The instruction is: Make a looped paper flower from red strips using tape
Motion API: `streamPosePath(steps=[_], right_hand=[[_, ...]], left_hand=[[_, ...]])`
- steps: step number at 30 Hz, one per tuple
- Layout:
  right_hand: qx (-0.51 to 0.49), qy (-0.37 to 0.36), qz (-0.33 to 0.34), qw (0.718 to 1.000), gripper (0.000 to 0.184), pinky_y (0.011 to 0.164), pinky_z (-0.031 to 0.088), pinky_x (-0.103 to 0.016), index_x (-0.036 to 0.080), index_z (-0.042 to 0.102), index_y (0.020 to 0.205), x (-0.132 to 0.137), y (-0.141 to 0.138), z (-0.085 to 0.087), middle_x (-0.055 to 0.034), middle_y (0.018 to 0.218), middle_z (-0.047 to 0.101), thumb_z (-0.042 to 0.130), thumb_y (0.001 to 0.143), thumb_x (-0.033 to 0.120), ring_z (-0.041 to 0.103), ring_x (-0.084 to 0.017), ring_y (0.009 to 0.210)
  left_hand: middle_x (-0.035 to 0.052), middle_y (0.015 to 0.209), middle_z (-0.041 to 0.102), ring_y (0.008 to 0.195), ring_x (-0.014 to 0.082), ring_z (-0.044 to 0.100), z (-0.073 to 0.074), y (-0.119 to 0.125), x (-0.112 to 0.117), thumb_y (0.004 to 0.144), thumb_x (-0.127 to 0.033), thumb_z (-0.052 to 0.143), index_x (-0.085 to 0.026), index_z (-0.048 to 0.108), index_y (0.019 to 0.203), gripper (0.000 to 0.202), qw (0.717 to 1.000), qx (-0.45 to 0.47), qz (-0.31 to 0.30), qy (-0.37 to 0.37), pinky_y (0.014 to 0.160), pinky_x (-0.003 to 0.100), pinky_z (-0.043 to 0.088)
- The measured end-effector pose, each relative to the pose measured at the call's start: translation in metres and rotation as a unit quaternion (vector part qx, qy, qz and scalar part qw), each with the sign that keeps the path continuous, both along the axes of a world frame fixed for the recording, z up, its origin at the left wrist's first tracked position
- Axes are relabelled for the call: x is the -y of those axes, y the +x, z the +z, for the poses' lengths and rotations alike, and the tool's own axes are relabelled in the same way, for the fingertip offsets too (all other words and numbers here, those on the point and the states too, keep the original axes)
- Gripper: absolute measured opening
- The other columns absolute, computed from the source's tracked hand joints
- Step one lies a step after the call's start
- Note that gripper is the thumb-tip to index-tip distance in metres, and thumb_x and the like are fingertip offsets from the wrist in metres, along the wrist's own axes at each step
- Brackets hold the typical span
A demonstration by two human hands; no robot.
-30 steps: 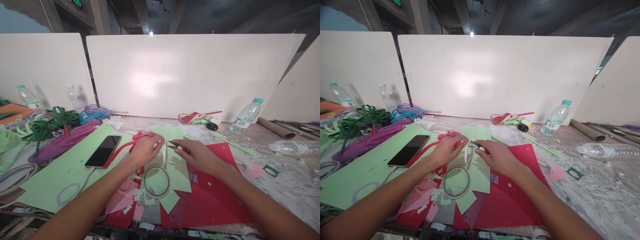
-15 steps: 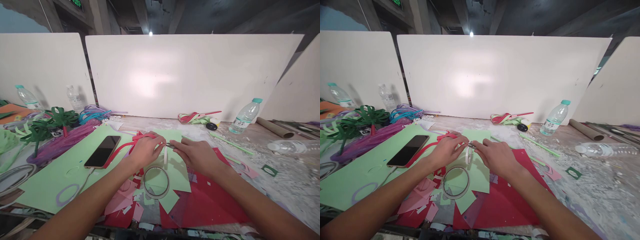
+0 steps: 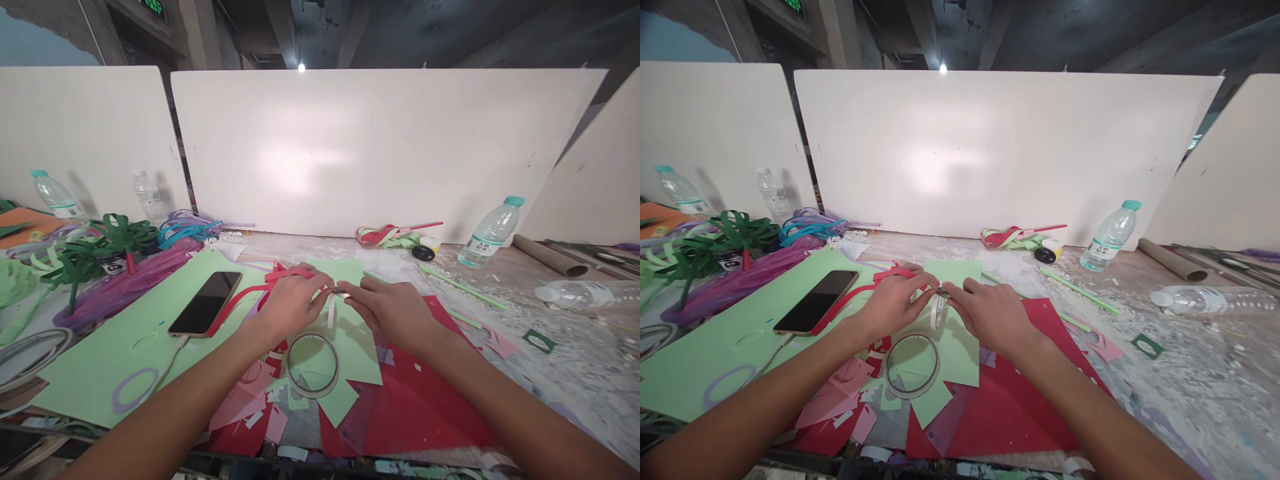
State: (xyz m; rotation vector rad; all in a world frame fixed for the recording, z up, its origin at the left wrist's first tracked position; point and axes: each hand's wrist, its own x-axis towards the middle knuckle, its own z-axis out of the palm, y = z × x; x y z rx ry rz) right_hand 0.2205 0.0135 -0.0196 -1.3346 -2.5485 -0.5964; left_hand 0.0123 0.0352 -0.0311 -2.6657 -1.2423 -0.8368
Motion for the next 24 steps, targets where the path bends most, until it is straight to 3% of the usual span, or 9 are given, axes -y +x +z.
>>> streamPosePath(steps=[4, 10, 17, 24], right_hand=[[0.005, 0.004, 0.003, 1.0, 0.033, 0.047, 0.009, -0.028, 0.029, 0.054, 0.122, 0.0004, -0.0002, 0.0007, -0.0001, 0.076, 0.061, 0.033, 0.098, 0.037, 0.047, -0.013, 0.05], [0.014, 0.005, 0.005, 1.0, 0.033, 0.047, 0.009, -0.027, 0.031, 0.053, 0.123, -0.0006, -0.0002, -0.0004, 0.0009, 0.073, 0.059, 0.033, 0.098, 0.037, 0.043, -0.012, 0.049], [0.01, 0.001, 0.008, 1.0, 0.033, 0.047, 0.011, -0.027, 0.033, 0.054, 0.124, -0.0007, 0.0008, -0.0017, 0.0007, 0.073, 0.06, 0.034, 0.098, 0.036, 0.043, -0.012, 0.047], [-0.029, -0.023, -0.008, 0.999, 0.037, 0.047, 0.018, -0.026, 0.03, 0.051, 0.128, -0.003, 0.0088, 0.0067, -0.0018, 0.084, 0.066, 0.036, 0.096, 0.041, 0.054, -0.015, 0.054]], left_hand=[[0.0035, 0.08, 0.068, 0.08, 0.0219, 0.062, 0.0006, 0.0008, 0.002, 0.089, -0.021, 0.043, -0.021, 0.059, 0.099, 0.019, 1.0, -0.006, 0.009, -0.014, 0.068, 0.031, 0.044], [0.0043, 0.079, 0.068, 0.089, 0.0225, 0.062, 0.0007, 0.0009, 0.0016, 0.089, -0.021, 0.044, -0.022, 0.061, 0.098, 0.019, 1.0, 0.015, -0.008, -0.012, 0.074, 0.032, 0.046], [0.0042, 0.082, 0.068, 0.082, 0.0212, 0.062, 0.0015, 0.0008, 0.0027, 0.089, -0.023, 0.044, -0.023, 0.062, 0.097, 0.019, 0.998, 0.047, -0.016, -0.035, 0.073, 0.032, 0.047], [0.0022, 0.093, 0.069, 0.087, 0.0185, 0.062, 0.0039, 0.0022, 0.0008, 0.089, -0.029, 0.045, -0.021, 0.061, 0.093, 0.018, 0.97, 0.201, -0.011, -0.139, 0.079, 0.031, 0.047]])
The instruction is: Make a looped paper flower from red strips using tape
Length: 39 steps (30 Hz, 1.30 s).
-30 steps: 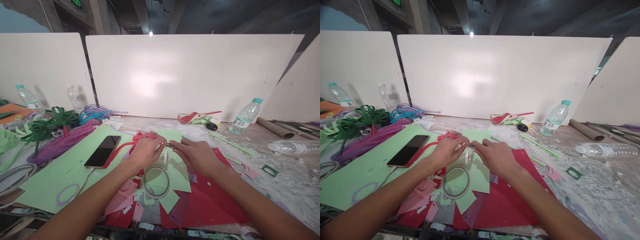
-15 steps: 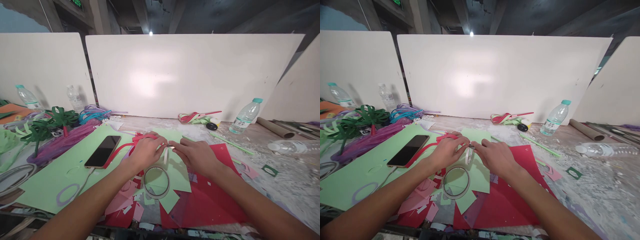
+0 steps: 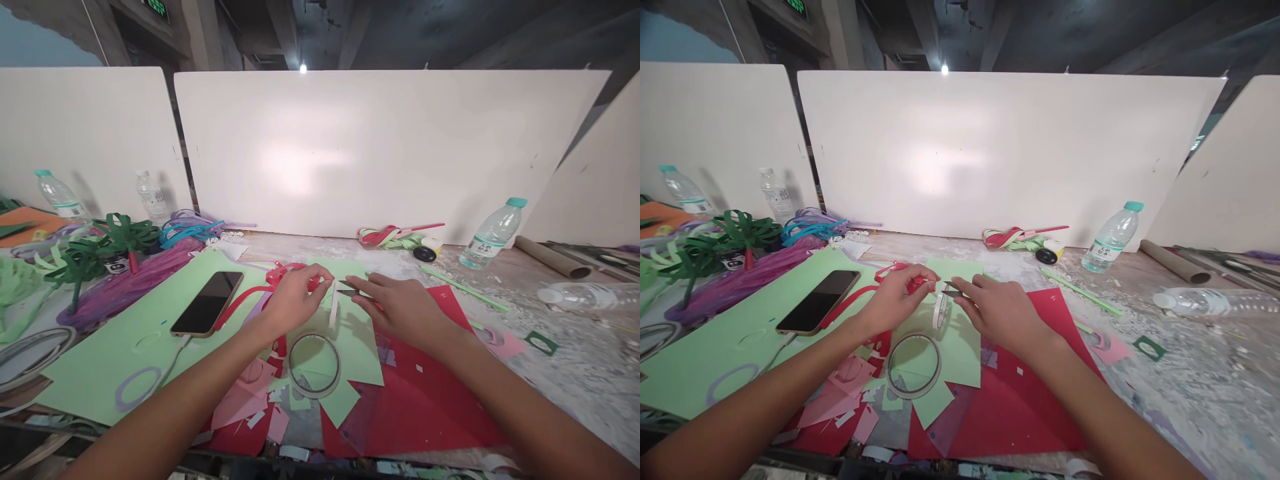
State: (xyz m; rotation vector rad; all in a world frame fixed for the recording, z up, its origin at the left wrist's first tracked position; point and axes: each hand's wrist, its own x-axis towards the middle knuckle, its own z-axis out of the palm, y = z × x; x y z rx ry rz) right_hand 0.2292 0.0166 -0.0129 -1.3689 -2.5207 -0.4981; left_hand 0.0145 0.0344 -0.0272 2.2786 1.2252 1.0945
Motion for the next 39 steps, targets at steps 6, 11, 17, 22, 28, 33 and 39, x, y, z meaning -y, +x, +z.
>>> streamPosePath(steps=[6, 11, 17, 22, 28, 33, 39], right_hand=[[-0.06, -0.029, -0.039, 0.997, 0.037, 0.056, 0.036, -0.026, 0.024, 0.06, 0.121, -0.017, 0.027, 0.001, -0.0058, 0.095, 0.071, 0.039, 0.095, 0.039, 0.064, -0.021, 0.078], [-0.088, -0.032, -0.034, 0.995, 0.037, 0.062, 0.043, -0.029, 0.022, 0.059, 0.122, -0.026, 0.035, -0.004, -0.0052, 0.104, 0.071, 0.041, 0.094, 0.037, 0.066, -0.021, 0.08], [-0.105, -0.013, 0.004, 0.994, 0.038, 0.058, 0.039, -0.026, 0.024, 0.055, 0.125, -0.018, 0.024, -0.003, -0.0043, 0.102, 0.069, 0.04, 0.095, 0.041, 0.064, -0.017, 0.071], [-0.084, 0.047, 0.045, 0.994, 0.039, 0.05, 0.028, -0.025, 0.024, 0.057, 0.124, -0.011, 0.013, -0.008, -0.0025, 0.082, 0.066, 0.04, 0.095, 0.044, 0.054, -0.013, 0.053], [-0.065, 0.063, 0.07, 0.993, 0.036, 0.049, 0.021, -0.026, 0.025, 0.056, 0.123, -0.005, 0.005, -0.01, -0.0007, 0.077, 0.063, 0.042, 0.095, 0.041, 0.049, -0.012, 0.05], [-0.055, 0.062, 0.066, 0.994, 0.035, 0.048, 0.019, -0.026, 0.026, 0.056, 0.123, -0.004, 0.006, -0.009, -0.0004, 0.075, 0.063, 0.042, 0.095, 0.042, 0.05, -0.012, 0.051], [-0.044, 0.062, 0.073, 0.994, 0.034, 0.049, 0.019, -0.027, 0.026, 0.057, 0.123, -0.003, 0.004, -0.009, -0.0006, 0.076, 0.063, 0.043, 0.095, 0.041, 0.052, -0.013, 0.053]], left_hand=[[0.0019, 0.088, 0.068, 0.077, 0.0162, 0.061, 0.003, 0.002, -0.001, 0.088, -0.033, 0.046, -0.019, 0.063, 0.086, 0.022, 0.996, 0.067, -0.012, -0.064, 0.068, 0.028, 0.048], [0.0019, 0.089, 0.069, 0.079, 0.0161, 0.062, -0.001, 0.003, 0.0, 0.087, -0.03, 0.048, -0.019, 0.065, 0.089, 0.02, 0.997, 0.05, -0.008, -0.058, 0.069, 0.028, 0.049], [0.0009, 0.091, 0.07, 0.081, 0.0153, 0.063, -0.005, 0.005, 0.0, 0.087, -0.029, 0.049, -0.021, 0.066, 0.091, 0.019, 0.998, 0.045, -0.013, -0.048, 0.07, 0.026, 0.05], [0.0013, 0.098, 0.071, 0.082, 0.0168, 0.064, -0.006, 0.005, 0.002, 0.085, -0.034, 0.055, -0.023, 0.066, 0.099, 0.021, 1.0, 0.013, 0.017, 0.014, 0.074, 0.029, 0.051], [0.0018, 0.092, 0.073, 0.082, 0.0186, 0.066, -0.01, 0.004, 0.003, 0.089, -0.029, 0.051, -0.023, 0.069, 0.095, 0.02, 0.995, -0.043, -0.001, 0.086, 0.074, 0.03, 0.049], [0.001, 0.093, 0.073, 0.08, 0.0186, 0.067, -0.008, 0.004, 0.004, 0.087, -0.027, 0.052, -0.022, 0.07, 0.09, 0.019, 0.996, -0.043, -0.009, 0.08, 0.077, 0.031, 0.049], [0.0016, 0.087, 0.073, 0.078, 0.0175, 0.066, -0.004, 0.006, 0.006, 0.084, -0.025, 0.053, -0.021, 0.071, 0.084, 0.019, 1.0, 0.01, -0.018, 0.01, 0.07, 0.028, 0.049]])
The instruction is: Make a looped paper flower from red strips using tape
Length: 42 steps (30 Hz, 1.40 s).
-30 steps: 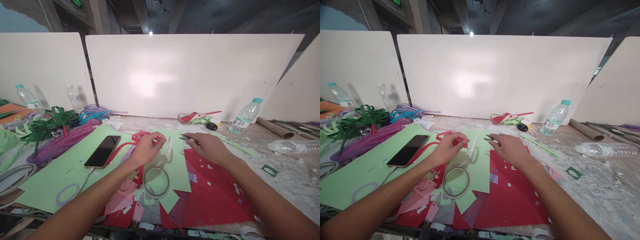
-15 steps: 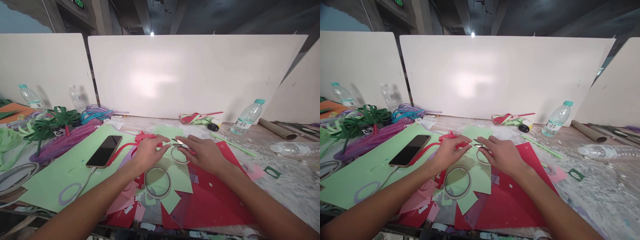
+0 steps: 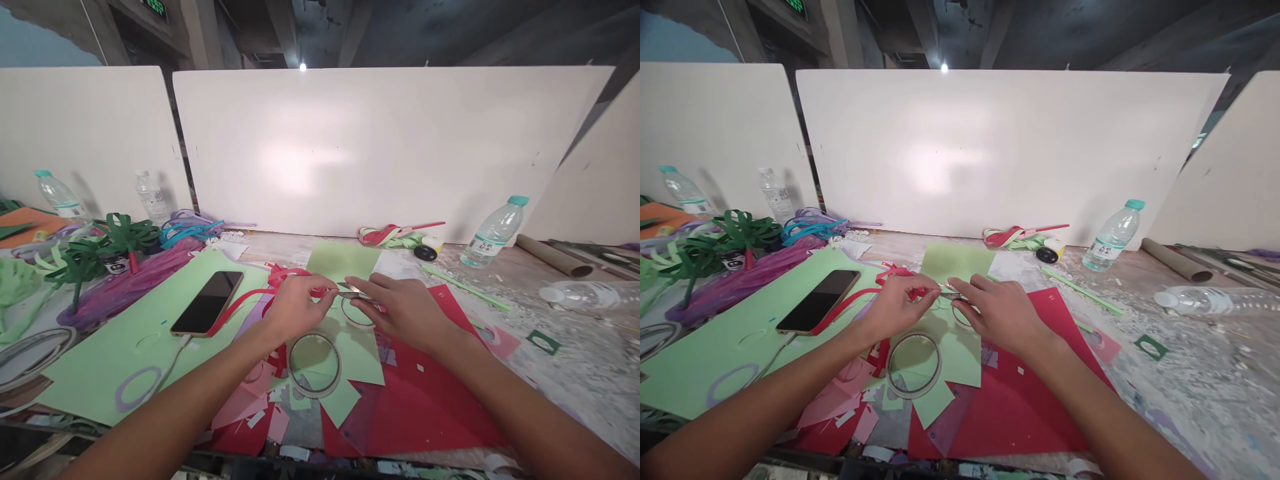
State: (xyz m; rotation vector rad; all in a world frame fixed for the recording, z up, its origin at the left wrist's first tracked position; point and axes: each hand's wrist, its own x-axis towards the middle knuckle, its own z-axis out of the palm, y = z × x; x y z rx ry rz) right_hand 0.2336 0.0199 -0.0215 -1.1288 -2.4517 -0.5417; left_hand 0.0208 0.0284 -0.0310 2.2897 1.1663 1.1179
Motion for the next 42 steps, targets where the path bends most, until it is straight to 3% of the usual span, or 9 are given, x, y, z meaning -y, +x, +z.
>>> streamPosePath(steps=[3, 8, 15, 22, 29, 34, 38, 40, 42], right_hand=[[-0.004, 0.005, -0.001, 1.0, 0.036, 0.05, 0.02, -0.027, 0.025, 0.057, 0.122, 0.0, 0.0, 0.0, -0.0006, 0.076, 0.063, 0.042, 0.095, 0.042, 0.053, -0.014, 0.055], [0.0, 0.018, -0.002, 1.0, 0.034, 0.051, 0.021, -0.027, 0.026, 0.057, 0.122, -0.002, 0.002, -0.001, -0.0005, 0.074, 0.062, 0.043, 0.094, 0.04, 0.053, -0.013, 0.054], [0.0, 0.015, -0.001, 1.0, 0.034, 0.049, 0.019, -0.026, 0.026, 0.057, 0.122, -0.001, 0.002, -0.001, -0.0009, 0.075, 0.062, 0.042, 0.094, 0.041, 0.051, -0.012, 0.052], [0.006, 0.005, 0.007, 1.0, 0.033, 0.05, 0.019, -0.027, 0.027, 0.057, 0.121, -0.001, 0.001, -0.002, -0.0006, 0.076, 0.062, 0.042, 0.095, 0.041, 0.053, -0.013, 0.056], [0.005, 0.004, 0.019, 1.0, 0.033, 0.051, 0.024, -0.026, 0.027, 0.058, 0.122, 0.001, 0.0, 0.0, -0.0009, 0.074, 0.062, 0.042, 0.095, 0.039, 0.054, -0.014, 0.057], [-0.054, -0.135, -0.033, 0.989, 0.034, 0.055, 0.034, -0.025, 0.028, 0.059, 0.121, -0.007, 0.006, -0.001, -0.0027, 0.084, 0.068, 0.046, 0.092, 0.041, 0.059, -0.016, 0.065], [-0.026, -0.292, -0.067, 0.954, 0.023, 0.051, 0.033, -0.026, 0.025, 0.07, 0.097, -0.018, 0.017, -0.006, -0.0034, 0.073, 0.068, 0.051, 0.087, 0.034, 0.059, -0.019, 0.062], [-0.045, -0.296, -0.058, 0.952, 0.021, 0.055, 0.036, -0.028, 0.024, 0.071, 0.09, -0.02, 0.019, -0.007, -0.0053, 0.075, 0.067, 0.053, 0.085, 0.034, 0.059, -0.022, 0.069], [-0.134, -0.281, -0.04, 0.949, 0.022, 0.064, 0.039, -0.031, 0.023, 0.069, 0.089, -0.018, 0.015, -0.004, -0.007, 0.084, 0.067, 0.055, 0.084, 0.038, 0.059, -0.024, 0.079]], left_hand=[[0.0005, 0.082, 0.073, 0.076, 0.0162, 0.065, 0.003, 0.001, 0.0, 0.082, -0.026, 0.054, -0.02, 0.071, 0.08, 0.017, 0.998, 0.043, 0.001, -0.039, 0.069, 0.026, 0.049], [0.0005, 0.068, 0.07, 0.055, 0.0132, 0.058, 0.007, -0.001, -0.003, 0.083, -0.033, 0.053, -0.018, 0.071, 0.075, 0.024, 0.992, 0.069, 0.019, -0.106, 0.05, 0.024, 0.045], [0.0027, 0.09, 0.074, 0.082, 0.0191, 0.066, 0.001, 0.0, 0.0, 0.078, -0.031, 0.061, -0.021, 0.072, 0.087, 0.018, 0.999, 0.033, 0.01, -0.022, 0.074, 0.03, 0.052], [0.001, 0.083, 0.074, 0.077, 0.0181, 0.066, 0.002, -0.001, 0.0, 0.082, -0.026, 0.054, -0.021, 0.072, 0.08, 0.019, 1.0, 0.01, 0.003, -0.018, 0.072, 0.03, 0.05], [0.0005, 0.066, 0.069, 0.06, 0.0144, 0.06, 0.008, -0.004, -0.005, 0.08, -0.031, 0.055, -0.018, 0.072, 0.073, 0.023, 0.989, 0.064, 0.009, -0.131, 0.053, 0.024, 0.044], [0.001, 0.073, 0.071, 0.066, 0.0148, 0.062, 0.007, -0.006, -0.007, 0.08, -0.031, 0.057, -0.019, 0.072, 0.076, 0.021, 0.984, 0.112, 0.038, -0.131, 0.059, 0.025, 0.048], [0.0013, 0.083, 0.073, 0.078, 0.0164, 0.065, 0.002, -0.003, -0.005, 0.081, -0.03, 0.057, -0.019, 0.072, 0.079, 0.018, 0.991, 0.106, 0.013, -0.083, 0.069, 0.026, 0.05], [0.0014, 0.085, 0.073, 0.081, 0.0166, 0.065, 0.0, -0.001, -0.004, 0.082, -0.029, 0.058, -0.019, 0.071, 0.079, 0.017, 0.994, 0.093, 0.004, -0.053, 0.074, 0.026, 0.05], [0.0016, 0.086, 0.073, 0.082, 0.0164, 0.065, -0.001, 0.0, -0.002, 0.082, -0.028, 0.057, -0.019, 0.07, 0.08, 0.015, 0.997, 0.076, -0.003, -0.021, 0.075, 0.027, 0.049]])
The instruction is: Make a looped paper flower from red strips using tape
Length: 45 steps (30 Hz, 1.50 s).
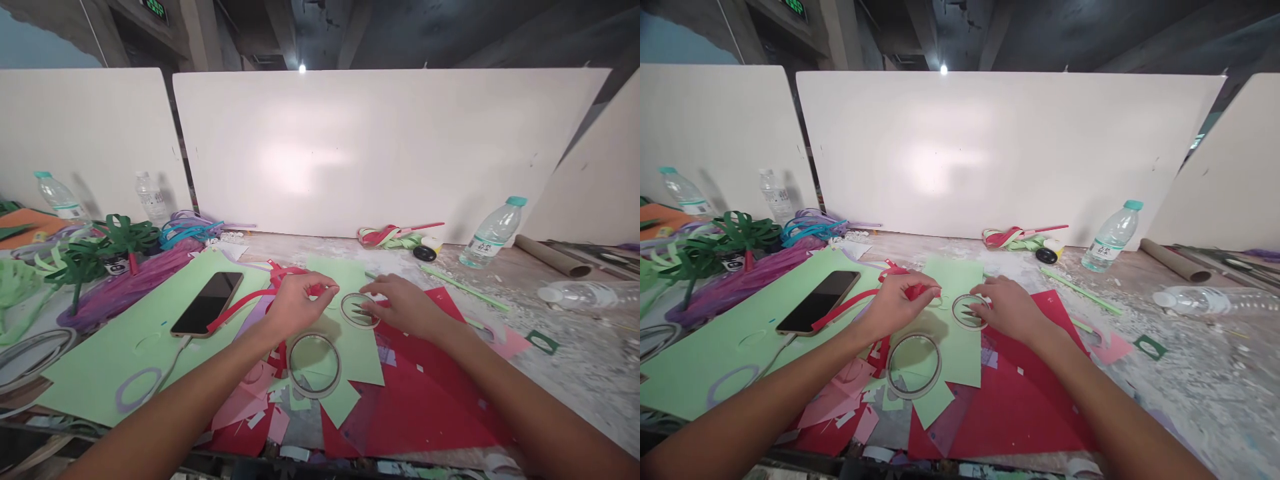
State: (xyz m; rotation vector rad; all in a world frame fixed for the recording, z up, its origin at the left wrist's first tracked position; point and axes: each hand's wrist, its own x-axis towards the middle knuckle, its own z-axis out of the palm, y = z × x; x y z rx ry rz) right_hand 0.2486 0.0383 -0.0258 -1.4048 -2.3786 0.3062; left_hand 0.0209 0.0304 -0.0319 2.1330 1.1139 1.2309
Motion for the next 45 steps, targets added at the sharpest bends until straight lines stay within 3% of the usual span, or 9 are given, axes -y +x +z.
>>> streamPosePath(steps=[3, 7, 15, 20, 23, 28, 34, 39, 45], right_hand=[[-0.202, -0.108, 0.0, 0.974, 0.028, 0.062, 0.04, -0.03, 0.021, 0.066, 0.085, 0.008, -0.014, 0.006, -0.0044, 0.079, 0.062, 0.052, 0.085, 0.046, 0.054, -0.019, 0.07], [-0.368, -0.281, 0.021, 0.886, 0.03, 0.055, 0.034, -0.026, 0.019, 0.062, 0.072, 0.017, -0.031, 0.004, 0.0004, 0.067, 0.053, 0.058, 0.083, 0.046, 0.043, -0.012, 0.057], [-0.492, -0.464, 0.006, 0.737, 0.022, 0.052, 0.032, -0.024, 0.016, 0.062, 0.069, 0.015, -0.036, -0.011, 0.0008, 0.069, 0.054, 0.069, 0.076, 0.035, 0.044, -0.009, 0.055], [-0.517, -0.508, -0.013, 0.688, 0.019, 0.05, 0.03, -0.023, 0.016, 0.059, 0.068, 0.014, -0.037, -0.012, 0.0026, 0.067, 0.051, 0.069, 0.074, 0.031, 0.04, -0.008, 0.053], [-0.527, -0.502, -0.016, 0.685, 0.017, 0.051, 0.03, -0.023, 0.016, 0.058, 0.067, 0.014, -0.039, -0.014, 0.0031, 0.065, 0.049, 0.068, 0.073, 0.028, 0.038, -0.007, 0.053], [-0.523, -0.429, -0.02, 0.737, 0.015, 0.05, 0.029, -0.023, 0.017, 0.056, 0.062, 0.011, -0.038, -0.016, 0.0031, 0.061, 0.046, 0.065, 0.072, 0.023, 0.036, -0.008, 0.052], [-0.555, -0.295, -0.046, 0.777, 0.022, 0.051, 0.033, -0.025, 0.019, 0.056, 0.07, 0.009, -0.031, -0.006, 0.0018, 0.066, 0.053, 0.068, 0.075, 0.037, 0.043, -0.01, 0.055], [-0.528, -0.267, 0.009, 0.806, 0.033, 0.068, 0.042, -0.031, 0.026, 0.051, 0.099, 0.022, -0.038, 0.001, -0.0038, 0.088, 0.065, 0.067, 0.077, 0.046, 0.058, -0.019, 0.08], [-0.517, -0.302, 0.051, 0.8, 0.04, 0.064, 0.04, -0.027, 0.029, 0.046, 0.1, 0.03, -0.051, -0.001, 0.0038, 0.075, 0.063, 0.074, 0.072, 0.036, 0.053, -0.014, 0.067]], left_hand=[[0.0016, 0.086, 0.073, 0.08, 0.016, 0.065, -0.002, 0.0, 0.002, 0.085, -0.025, 0.055, -0.02, 0.069, 0.082, 0.015, 0.998, -0.038, -0.006, 0.056, 0.075, 0.027, 0.049], [0.0011, 0.085, 0.073, 0.078, 0.0166, 0.063, -0.008, -0.001, 0.001, 0.087, -0.023, 0.051, -0.02, 0.068, 0.084, 0.017, 0.978, -0.124, 0.007, 0.17, 0.077, 0.031, 0.046], [-0.0001, 0.083, 0.072, 0.083, 0.0179, 0.059, -0.011, -0.003, -0.003, 0.089, -0.02, 0.049, -0.021, 0.065, 0.083, 0.017, 0.915, -0.223, 0.019, 0.336, 0.076, 0.033, 0.037], [-0.0006, 0.085, 0.072, 0.083, 0.0176, 0.059, -0.006, -0.005, 0.001, 0.089, -0.018, 0.048, -0.02, 0.064, 0.086, 0.017, 0.902, -0.253, 0.003, 0.35, 0.073, 0.033, 0.036], [0.0008, 0.086, 0.072, 0.085, 0.0174, 0.059, -0.006, -0.005, 0.0, 0.09, -0.018, 0.047, -0.02, 0.065, 0.088, 0.018, 0.904, -0.258, -0.011, 0.341, 0.074, 0.033, 0.037], [0.0024, 0.091, 0.072, 0.091, 0.0194, 0.059, -0.009, -0.003, -0.001, 0.09, -0.024, 0.049, -0.02, 0.066, 0.09, 0.017, 0.931, -0.233, -0.023, 0.28, 0.079, 0.032, 0.041], [0.0019, 0.08, 0.068, 0.069, 0.014, 0.059, -0.002, -0.003, 0.007, 0.084, -0.008, 0.037, -0.019, 0.063, 0.093, 0.03, 0.988, -0.135, -0.057, 0.042, 0.062, 0.024, 0.043], [-0.0008, 0.062, 0.06, 0.054, 0.0096, 0.051, 0.004, 0.001, 0.016, 0.071, -0.003, 0.036, -0.015, 0.059, 0.065, 0.027, 0.964, -0.137, -0.219, -0.058, 0.054, 0.02, 0.039], [-0.0014, 0.061, 0.062, 0.055, 0.0106, 0.052, 0.003, 0.009, 0.023, 0.071, -0.004, 0.039, -0.016, 0.058, 0.062, 0.024, 0.934, -0.237, -0.265, -0.034, 0.056, 0.021, 0.04]])
